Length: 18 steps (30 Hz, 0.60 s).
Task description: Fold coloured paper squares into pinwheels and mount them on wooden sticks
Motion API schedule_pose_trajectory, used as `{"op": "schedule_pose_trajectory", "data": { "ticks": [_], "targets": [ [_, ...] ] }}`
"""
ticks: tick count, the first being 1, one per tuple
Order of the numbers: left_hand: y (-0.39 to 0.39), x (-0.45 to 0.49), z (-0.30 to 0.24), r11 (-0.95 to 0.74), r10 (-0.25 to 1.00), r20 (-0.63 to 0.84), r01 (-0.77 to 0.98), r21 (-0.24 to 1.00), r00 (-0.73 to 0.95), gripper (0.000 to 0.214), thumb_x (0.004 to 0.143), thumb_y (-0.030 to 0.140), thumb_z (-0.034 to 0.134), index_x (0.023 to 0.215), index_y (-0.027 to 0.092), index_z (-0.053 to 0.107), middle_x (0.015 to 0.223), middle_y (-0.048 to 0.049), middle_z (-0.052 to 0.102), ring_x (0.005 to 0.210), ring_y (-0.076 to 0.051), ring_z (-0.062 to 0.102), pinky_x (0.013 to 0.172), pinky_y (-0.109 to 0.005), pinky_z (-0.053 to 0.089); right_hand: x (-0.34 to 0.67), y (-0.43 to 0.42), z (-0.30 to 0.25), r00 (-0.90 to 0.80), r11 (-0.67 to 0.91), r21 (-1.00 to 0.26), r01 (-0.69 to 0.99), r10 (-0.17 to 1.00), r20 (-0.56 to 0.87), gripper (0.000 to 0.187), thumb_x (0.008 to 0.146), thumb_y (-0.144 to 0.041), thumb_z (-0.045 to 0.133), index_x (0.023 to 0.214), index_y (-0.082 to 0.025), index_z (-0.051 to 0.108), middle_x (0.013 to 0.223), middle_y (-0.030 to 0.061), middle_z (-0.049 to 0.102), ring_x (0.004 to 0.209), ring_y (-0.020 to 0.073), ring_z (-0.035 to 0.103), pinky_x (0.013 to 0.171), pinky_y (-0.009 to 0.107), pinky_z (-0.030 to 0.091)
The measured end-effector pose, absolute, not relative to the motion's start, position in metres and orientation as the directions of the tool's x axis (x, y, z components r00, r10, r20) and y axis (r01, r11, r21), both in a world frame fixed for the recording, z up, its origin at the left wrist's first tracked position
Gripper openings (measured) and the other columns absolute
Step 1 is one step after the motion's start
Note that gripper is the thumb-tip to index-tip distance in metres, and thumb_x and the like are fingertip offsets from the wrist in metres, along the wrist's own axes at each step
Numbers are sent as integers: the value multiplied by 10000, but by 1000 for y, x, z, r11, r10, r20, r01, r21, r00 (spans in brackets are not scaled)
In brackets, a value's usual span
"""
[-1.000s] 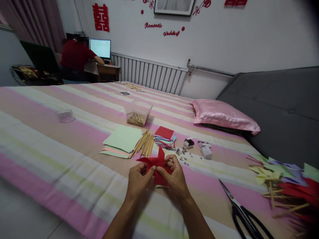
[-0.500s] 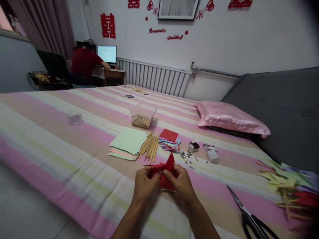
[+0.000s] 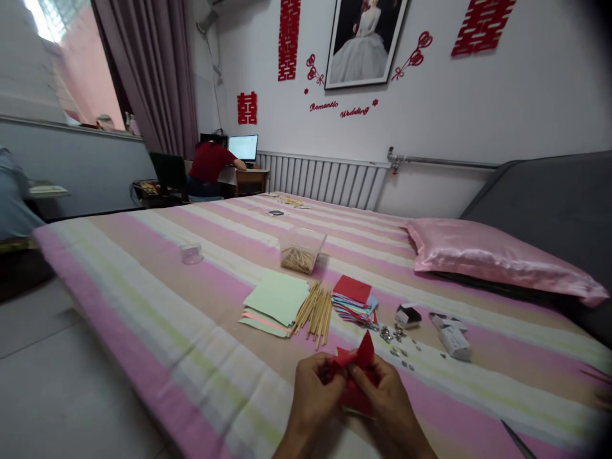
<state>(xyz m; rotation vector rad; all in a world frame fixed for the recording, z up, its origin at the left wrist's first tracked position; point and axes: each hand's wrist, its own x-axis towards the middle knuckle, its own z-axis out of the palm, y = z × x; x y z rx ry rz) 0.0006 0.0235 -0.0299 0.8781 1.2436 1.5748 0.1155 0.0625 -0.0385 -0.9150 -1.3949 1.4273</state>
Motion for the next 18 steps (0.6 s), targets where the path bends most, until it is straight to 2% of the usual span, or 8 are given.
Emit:
{"op": "schedule_pose_trajectory", "data": {
  "ticks": [9, 13, 15, 16, 18],
  "targets": [
    [24, -3, -27, -48, 952, 9, -121, 991, -305, 80, 584, 109, 620, 622, 96, 690, 607, -82, 700, 545, -171, 614, 520, -235, 450, 116, 59, -33, -343, 31, -984, -174, 935, 90, 301, 646, -378, 729, 792, -115, 703, 781, 120, 691, 680, 237, 629, 605, 339, 496],
    [21, -4, -24, -84, 968, 96, 62, 995, -231, 154, 650, 129, 559, 726, 108, 692, 695, -89, 707, 640, -201, 639, 595, -281, 491, 121, 64, -35, -367, -9, -988, -152, 929, 48, 279, 633, -360, 745, 758, -114, 703, 742, 103, 693, 667, 219, 631, 591, 300, 493],
    [17, -7, -22, -158, 938, 232, 280, 947, -256, 244, 675, 158, 562, 888, 128, 678, 856, -108, 708, 791, -238, 643, 714, -351, 506, 124, 69, -37, -324, -43, -983, -181, 946, 18, 298, 618, -360, 755, 785, -119, 702, 761, 102, 704, 668, 219, 639, 605, 300, 500],
    [15, -8, -21, -211, 900, 341, 413, 886, -272, 329, 681, 178, 577, 1000, 141, 647, 984, -124, 683, 914, -263, 619, 802, -396, 486, 126, 71, -39, -288, -60, -978, -201, 958, 1, 311, 606, -362, 762, 792, -120, 701, 759, 100, 709, 664, 220, 643, 610, 304, 504],
    [9, -10, -16, -307, 781, 575, 653, 692, -242, 537, 687, 223, 613, 1213, 173, 518, 1251, -149, 542, 1162, -301, 478, 955, -468, 385, 129, 76, -41, -219, -93, -964, -250, 975, -37, 336, 585, -360, 775, 808, -121, 697, 757, 99, 716, 663, 227, 650, 621, 317, 511]
  ]
}}
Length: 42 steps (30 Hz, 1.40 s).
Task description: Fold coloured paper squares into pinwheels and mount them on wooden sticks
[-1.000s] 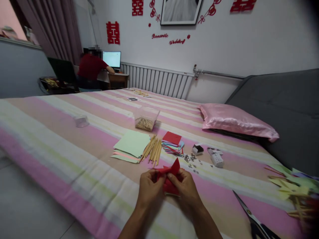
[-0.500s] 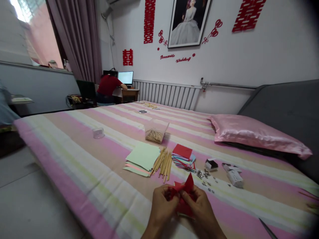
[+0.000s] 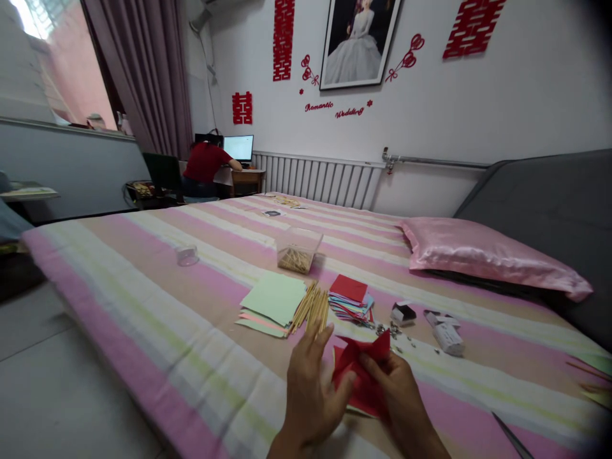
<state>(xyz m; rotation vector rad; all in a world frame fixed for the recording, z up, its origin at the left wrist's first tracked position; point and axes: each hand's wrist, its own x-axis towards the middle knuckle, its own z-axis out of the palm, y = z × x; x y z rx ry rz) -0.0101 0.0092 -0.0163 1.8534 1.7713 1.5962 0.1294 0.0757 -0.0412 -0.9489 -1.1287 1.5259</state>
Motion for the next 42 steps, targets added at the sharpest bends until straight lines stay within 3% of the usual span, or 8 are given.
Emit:
{"op": "schedule_pose_trajectory", "data": {
  "ticks": [3, 7, 10, 18, 25, 31, 37, 42],
  "targets": [
    [0, -8, -5, -408, 645, 763, 819, 405, -56, 730, 707, 311, 625, 1361, 208, 319, 1443, -143, 297, 1309, -307, 282, 1030, -480, 292, 131, 79, -42, -169, -109, -939, -327, 984, -55, 358, 582, -351, 778, 847, -128, 688, 810, 95, 721, 720, 238, 660, 656, 324, 516],
    [-9, 3, 11, -468, 582, 809, 849, 245, 87, 828, 694, 483, 610, 1391, 220, 247, 1484, -122, 200, 1330, -321, 229, 1043, -475, 269, 131, 77, -39, -162, -129, -932, -338, 984, -77, 376, 570, -365, 785, 850, -135, 687, 794, 74, 722, 714, 231, 664, 620, 288, 511],
    [-9, 7, 16, -457, 622, 780, 843, 285, 73, 855, 693, 536, 585, 1401, 228, 219, 1487, -116, 196, 1335, -325, 217, 1046, -487, 258, 131, 77, -40, -150, -157, -923, -352, 983, -110, 368, 558, -364, 794, 830, -141, 685, 736, 55, 719, 648, 213, 661, 564, 266, 502],
    [-5, 7, 19, -437, 724, 689, 791, 428, 27, 902, 665, 558, 605, 1410, 259, 194, 1494, -108, 176, 1335, -346, 203, 1039, -523, 256, 133, 82, -51, -199, -161, -893, -420, 977, -83, 341, 590, -309, 785, 864, -138, 676, 809, 71, 727, 708, 210, 670, 657, 299, 519],
    [-18, 11, 34, -499, 689, 718, 783, 372, 98, 909, 671, 581, 589, 1412, 247, 182, 1497, -98, 173, 1344, -319, 193, 1059, -494, 246, 135, 83, -45, -188, -103, -921, -376, 982, -33, 376, 571, -324, 789, 871, -123, 687, 824, 71, 725, 739, 215, 667, 676, 291, 516],
    [-35, 3, 54, -480, 670, 735, 818, 318, 108, 888, 682, 556, 594, 1407, 237, 193, 1487, -103, 205, 1345, -311, 191, 1064, -483, 247, 135, 80, -50, -192, -130, -897, -422, 980, -51, 341, 577, -319, 784, 847, -139, 682, 756, 52, 728, 639, 200, 665, 587, 282, 521],
    [-44, -22, 72, -395, 660, 746, 886, 244, 88, 831, 712, 480, 605, 1400, 241, 207, 1475, -109, 237, 1337, -286, 220, 1057, -458, 259, 136, 83, -53, -204, -142, -866, -480, 978, -47, 340, 578, -302, 788, 848, -130, 674, 737, 43, 728, 622, 176, 664, 585, 256, 523],
    [-50, -44, 71, -248, 670, 741, 929, 276, -41, 790, 736, 444, 597, 1397, 244, 214, 1465, -117, 261, 1319, -279, 269, 1041, -447, 292, 138, 85, -53, -190, -149, -834, -532, 980, -54, 321, 547, -275, 806, 798, -123, 676, 693, 29, 721, 594, 163, 659, 558, 242, 525]
  ]
}}
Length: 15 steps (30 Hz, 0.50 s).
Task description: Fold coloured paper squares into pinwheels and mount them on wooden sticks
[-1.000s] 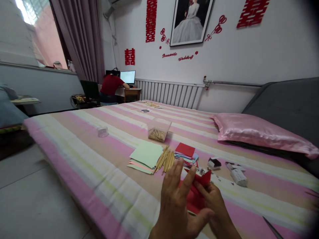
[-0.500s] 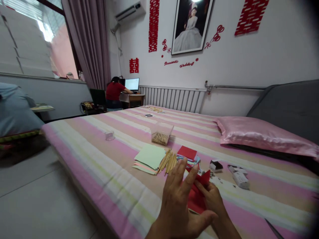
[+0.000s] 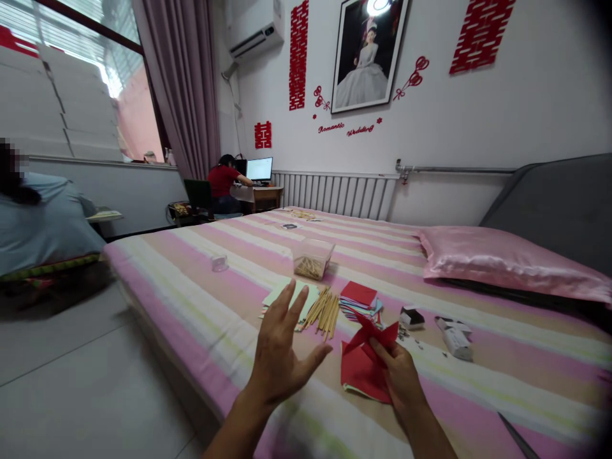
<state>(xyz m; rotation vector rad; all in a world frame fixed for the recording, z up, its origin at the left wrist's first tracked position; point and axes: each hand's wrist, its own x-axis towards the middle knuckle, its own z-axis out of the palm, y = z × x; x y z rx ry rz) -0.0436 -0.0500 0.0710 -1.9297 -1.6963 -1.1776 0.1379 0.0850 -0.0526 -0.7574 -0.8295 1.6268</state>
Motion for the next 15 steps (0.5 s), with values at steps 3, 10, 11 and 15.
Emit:
{"op": "schedule_pose_trajectory", "data": {
  "ticks": [3, 10, 11, 15],
  "targets": [
    [-54, -52, 67, -168, 660, 742, 939, 301, -119, 776, 747, 431, 591, 1398, 244, 211, 1459, -121, 276, 1313, -282, 284, 1035, -458, 300, 140, 85, -51, -186, -143, -816, -560, 982, -44, 321, 542, -262, 809, 805, -141, 671, 710, 21, 724, 616, 165, 665, 576, 248, 534],
    [-60, -63, 56, -79, 603, 758, 927, 367, -249, 726, 765, 400, 581, 1383, 220, 246, 1427, -129, 344, 1304, -268, 311, 1037, -458, 312, 145, 84, -45, -138, -115, -807, -579, 989, -42, 331, 487, -255, 828, 757, -138, 676, 678, 14, 717, 590, 163, 661, 568, 250, 538],
    [-59, -63, 55, -73, 603, 755, 924, 375, -258, 723, 764, 400, 582, 1381, 217, 253, 1423, -127, 352, 1304, -266, 312, 1039, -453, 312, 145, 84, -45, -142, -117, -804, -583, 989, -41, 329, 488, -259, 828, 755, -141, 677, 672, 10, 716, 586, 157, 659, 570, 245, 536],
    [-56, -56, 52, -74, 637, 723, 913, 400, -265, 724, 765, 409, 576, 1381, 205, 255, 1429, -131, 342, 1308, -265, 306, 1037, -445, 319, 145, 84, -43, -153, -123, -802, -585, 987, -41, 296, 510, -269, 819, 742, -151, 679, 663, 0, 718, 579, 133, 649, 570, 216, 521]
  ]
}}
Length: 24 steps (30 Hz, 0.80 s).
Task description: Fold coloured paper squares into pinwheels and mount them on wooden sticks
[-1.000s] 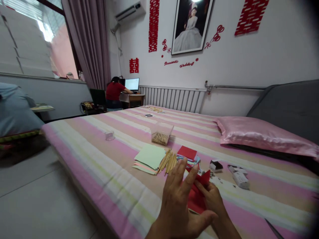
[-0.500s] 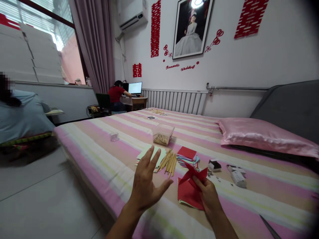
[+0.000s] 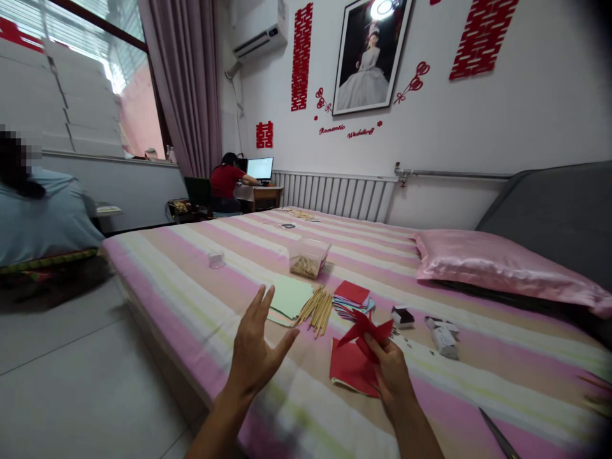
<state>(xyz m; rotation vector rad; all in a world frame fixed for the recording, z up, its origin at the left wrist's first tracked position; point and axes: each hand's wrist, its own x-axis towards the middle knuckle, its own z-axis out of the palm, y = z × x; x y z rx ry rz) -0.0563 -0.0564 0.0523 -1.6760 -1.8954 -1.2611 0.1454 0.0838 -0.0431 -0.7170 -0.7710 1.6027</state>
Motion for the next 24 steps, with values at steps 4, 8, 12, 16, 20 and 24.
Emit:
{"op": "schedule_pose_trajectory", "data": {
  "ticks": [4, 8, 12, 16, 20, 24],
  "targets": [
    [-52, -44, 49, -102, 678, 695, 905, 412, -240, 720, 773, 418, 563, 1387, 215, 245, 1443, -133, 314, 1309, -269, 302, 1033, -459, 319, 146, 85, -42, -140, -122, -779, -616, 989, -44, 271, 511, -246, 818, 727, -150, 684, 664, -4, 715, 565, 119, 641, 556, 199, 511],
    [-39, -29, 50, -124, 714, 666, 897, 423, -215, 723, 765, 452, 558, 1381, 209, 266, 1445, -150, 300, 1300, -281, 318, 1013, -460, 346, 147, 84, -39, -140, -135, -776, -616, 988, -61, 299, 501, -249, 821, 748, -141, 690, 697, 8, 718, 605, 135, 654, 590, 212, 527],
    [-17, -9, 68, -218, 724, 679, 895, 388, -118, 761, 735, 508, 568, 1368, 182, 298, 1441, -169, 298, 1303, -291, 309, 1014, -450, 346, 149, 84, -35, -127, -109, -786, -609, 991, -39, 308, 518, -263, 811, 776, -142, 694, 723, 16, 716, 632, 146, 659, 601, 225, 534],
    [4, 4, 91, -320, 683, 730, 884, 341, -34, 741, 745, 508, 559, 1368, 199, 301, 1432, -143, 325, 1321, -284, 273, 1034, -445, 314, 152, 88, -35, -95, -70, -791, -608, 995, -16, 307, 521, -265, 803, 784, -149, 696, 761, 26, 717, 702, 168, 662, 643, 251, 540],
    [16, -2, 93, -337, 673, 739, 880, 336, -25, 728, 741, 521, 560, 1354, 209, 323, 1439, -126, 316, 1316, -271, 285, 1039, -439, 307, 155, 93, -36, -68, -60, -771, -634, 997, -21, 297, 519, -244, 803, 780, -146, 699, 753, 22, 714, 690, 146, 649, 655, 242, 529],
    [19, -23, 72, -251, 673, 726, 880, 402, -140, 634, 781, 473, 533, 1321, 179, 375, 1388, -134, 399, 1295, -252, 329, 1030, -438, 323, 157, 95, -35, -56, -58, -763, -644, 998, -29, 271, 513, -238, 807, 741, -144, 697, 716, 8, 707, 658, 128, 638, 636, 228, 526]
  ]
}}
